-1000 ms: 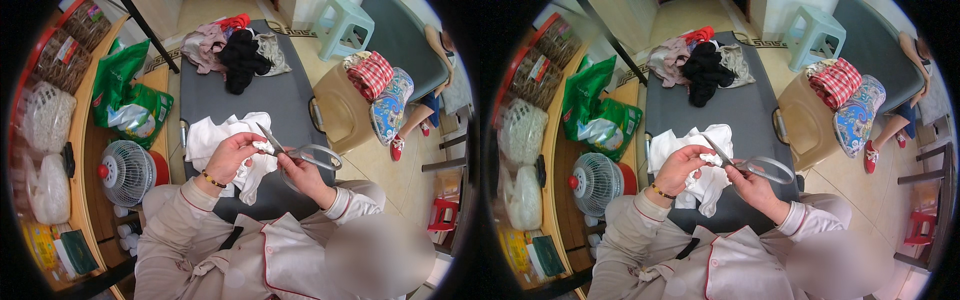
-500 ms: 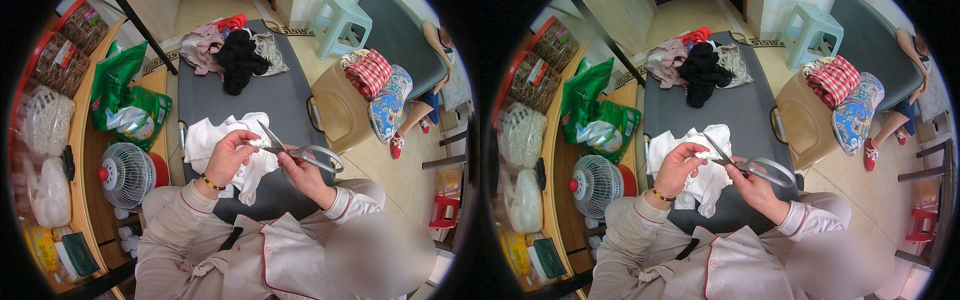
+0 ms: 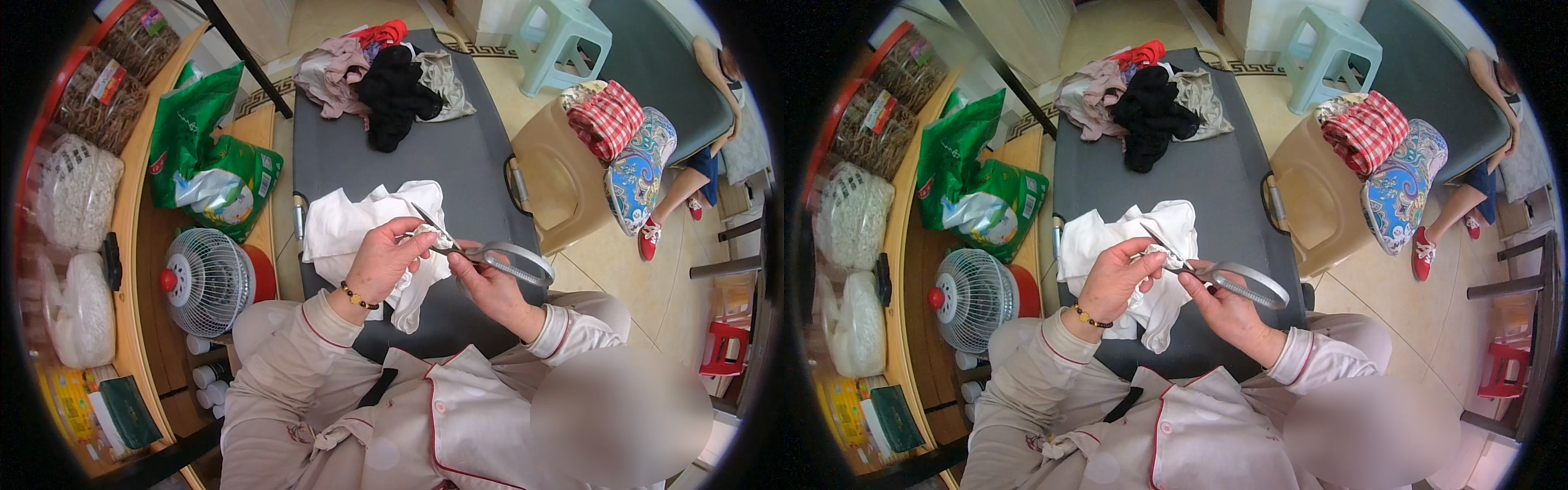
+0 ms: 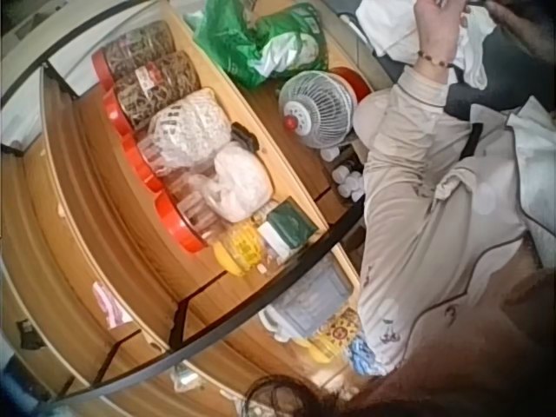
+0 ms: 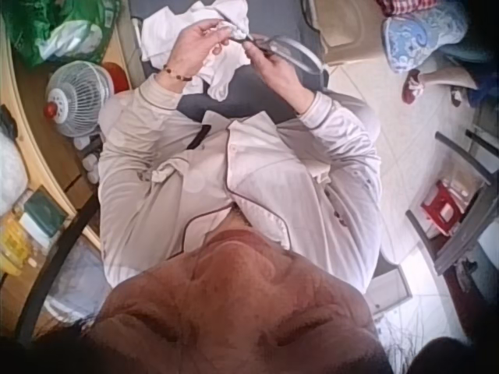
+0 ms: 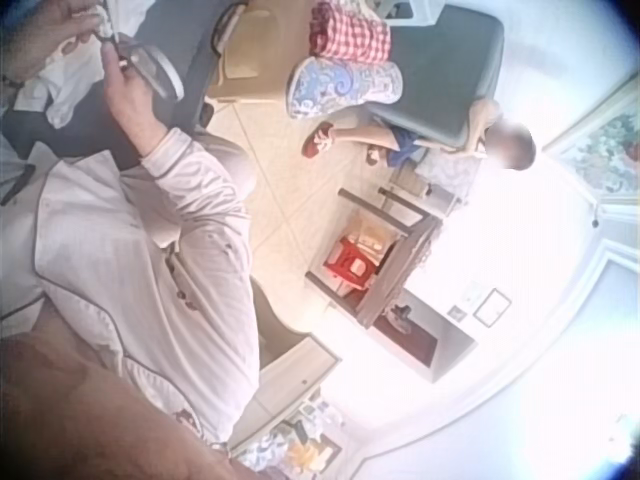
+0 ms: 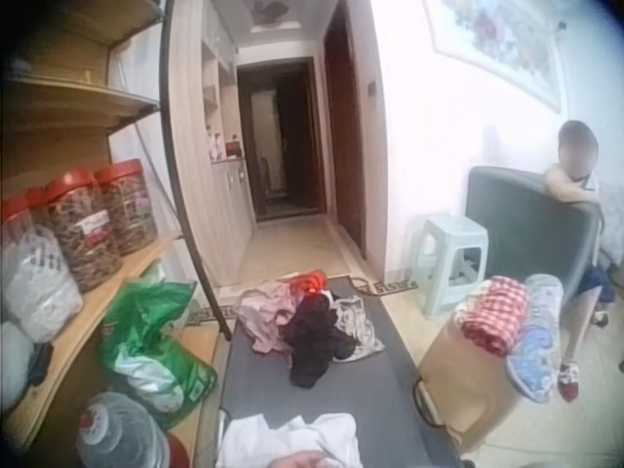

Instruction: The person sits on the floor and uses scissors to cut a white cloth into small pieces. The person repeatedly snips the fabric and sets the cut pieces aside on the table.

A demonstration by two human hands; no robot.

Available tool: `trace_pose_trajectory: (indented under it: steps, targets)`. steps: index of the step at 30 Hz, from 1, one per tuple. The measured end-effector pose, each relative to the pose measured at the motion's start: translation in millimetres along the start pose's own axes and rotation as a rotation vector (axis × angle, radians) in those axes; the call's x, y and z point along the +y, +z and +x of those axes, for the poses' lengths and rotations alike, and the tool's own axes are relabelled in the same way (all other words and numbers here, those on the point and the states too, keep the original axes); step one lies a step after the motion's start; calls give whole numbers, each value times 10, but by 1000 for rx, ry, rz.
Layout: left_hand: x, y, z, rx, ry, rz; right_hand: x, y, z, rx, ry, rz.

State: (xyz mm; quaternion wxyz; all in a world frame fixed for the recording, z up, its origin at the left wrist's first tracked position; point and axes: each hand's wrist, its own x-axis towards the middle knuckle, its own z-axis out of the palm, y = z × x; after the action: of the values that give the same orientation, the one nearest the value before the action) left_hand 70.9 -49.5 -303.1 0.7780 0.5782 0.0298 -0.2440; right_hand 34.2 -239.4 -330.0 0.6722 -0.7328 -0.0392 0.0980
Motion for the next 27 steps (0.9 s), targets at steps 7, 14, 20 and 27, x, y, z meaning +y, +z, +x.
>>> trace_pose_trajectory:
  steps: [7,14,20,27]
  targets:
    - [-89,24,9,26,57,-147,-15,97,-31,38,-127,-85]
    - [-176,49,14,95,76,-202,-71,83,-21,33,-170,-171]
    - [-161,48,31,43,46,-176,-101,31,-12,-11,-29,-29]
    - [-200,28,34,78,52,-192,-86,77,-43,20,-73,-133]
